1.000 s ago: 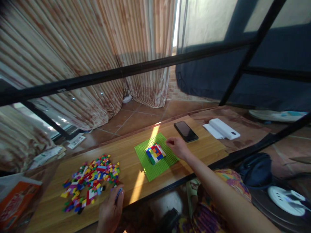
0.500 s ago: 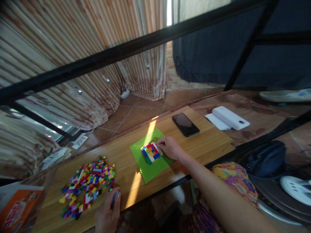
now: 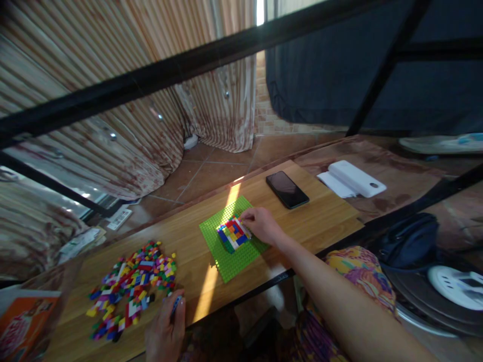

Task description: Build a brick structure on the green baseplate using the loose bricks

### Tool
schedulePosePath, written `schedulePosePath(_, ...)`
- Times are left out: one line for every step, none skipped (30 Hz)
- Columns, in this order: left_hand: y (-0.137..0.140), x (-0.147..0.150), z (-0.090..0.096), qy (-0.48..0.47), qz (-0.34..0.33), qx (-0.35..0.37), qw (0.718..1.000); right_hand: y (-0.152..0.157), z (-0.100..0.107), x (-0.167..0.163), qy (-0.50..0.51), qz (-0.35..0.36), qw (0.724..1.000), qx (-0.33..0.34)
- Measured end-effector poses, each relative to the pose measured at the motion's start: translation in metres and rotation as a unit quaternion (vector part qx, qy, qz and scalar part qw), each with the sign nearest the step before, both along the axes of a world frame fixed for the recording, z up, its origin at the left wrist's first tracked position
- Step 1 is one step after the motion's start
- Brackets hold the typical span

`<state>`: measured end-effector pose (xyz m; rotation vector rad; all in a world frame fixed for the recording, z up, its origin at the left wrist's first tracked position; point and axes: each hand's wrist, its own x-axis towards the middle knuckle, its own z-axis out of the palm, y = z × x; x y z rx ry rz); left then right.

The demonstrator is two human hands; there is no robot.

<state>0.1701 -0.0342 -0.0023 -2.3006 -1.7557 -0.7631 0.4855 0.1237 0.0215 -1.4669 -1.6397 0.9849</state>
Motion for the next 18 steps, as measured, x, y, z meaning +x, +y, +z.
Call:
schedulePosePath(0.000, 0.000, 0.000, -0.003, -0.002, 0.000, 1.000, 0.001, -0.002, 0.000, 0.019, -0.004, 1.000, -0.009)
schedulePosePath(0.000, 0.000, 0.000, -0.005, -0.002, -0.001, 1.000, 0.001, -0.005, 0.000, 0.039, -0.009, 0.999, -0.018)
schedulePosePath(0.000, 0.000, -0.001, -0.006, -0.002, -0.002, 1.000, 0.002, -0.007, -0.001, 0.058, -0.016, 0.998, -0.026)
schedulePosePath(0.000, 0.000, -0.001, -0.006, 0.000, -0.004, 1.000, 0.003, -0.010, -0.001, 0.074, -0.022, 0.996, -0.034)
schedulePosePath(0.000, 0.000, -0.001, -0.005, 0.002, -0.007, 1.000, 0.004, -0.012, -0.001, 0.087, -0.028, 0.995, -0.040)
schedulePosePath(0.000, 0.000, -0.001, -0.004, 0.004, -0.009, 1.000, 0.005, -0.014, -0.002, 0.095, -0.033, 0.994, -0.045)
schedulePosePath(0.000, 0.000, -0.001, -0.004, 0.005, -0.011, 1.000, 0.006, -0.016, -0.002, 0.100, -0.038, 0.993, -0.050)
schedulePosePath(0.000, 0.000, -0.001, -0.004, 0.005, -0.011, 1.000, 0.007, -0.017, -0.002, 0.101, -0.045, 0.992, -0.055)
schedulePosePath(0.000, 0.000, -0.001, -0.005, 0.005, -0.009, 1.000, 0.008, -0.018, -0.002, 0.101, -0.049, 0.992, -0.059)
schedulePosePath(0.000, 0.000, -0.001, -0.006, 0.005, -0.009, 1.000, 0.009, -0.018, -0.002, 0.101, -0.052, 0.991, -0.064)
schedulePosePath(-0.001, 0.000, -0.001, -0.005, 0.006, -0.009, 1.000, 0.009, -0.019, -0.003, 0.102, -0.054, 0.991, -0.067)
schedulePosePath(-0.001, 0.000, -0.001, -0.005, 0.009, -0.009, 1.000, 0.010, -0.018, -0.003, 0.102, -0.057, 0.991, -0.070)
schedulePosePath(-0.001, 0.000, -0.001, -0.004, 0.011, -0.008, 1.000, 0.010, -0.018, -0.003, 0.101, -0.059, 0.991, -0.071)
schedulePosePath(-0.001, 0.000, -0.002, -0.004, 0.012, -0.008, 1.000, 0.010, -0.017, -0.003, 0.098, -0.060, 0.991, -0.071)
schedulePosePath(-0.001, -0.001, -0.002, -0.004, 0.013, -0.007, 1.000, 0.009, -0.016, -0.004, 0.093, -0.061, 0.991, -0.068)
schedulePosePath(-0.001, -0.001, -0.002, -0.004, 0.012, -0.006, 1.000, 0.009, -0.016, -0.004, 0.087, -0.064, 0.992, -0.065)
schedulePosePath(-0.001, -0.001, -0.003, -0.005, 0.011, -0.004, 1.000, 0.008, -0.016, -0.004, 0.081, -0.066, 0.993, -0.062)
schedulePosePath(-0.001, -0.001, -0.003, -0.005, 0.009, -0.003, 1.000, 0.008, -0.015, -0.004, 0.075, -0.067, 0.993, -0.059)
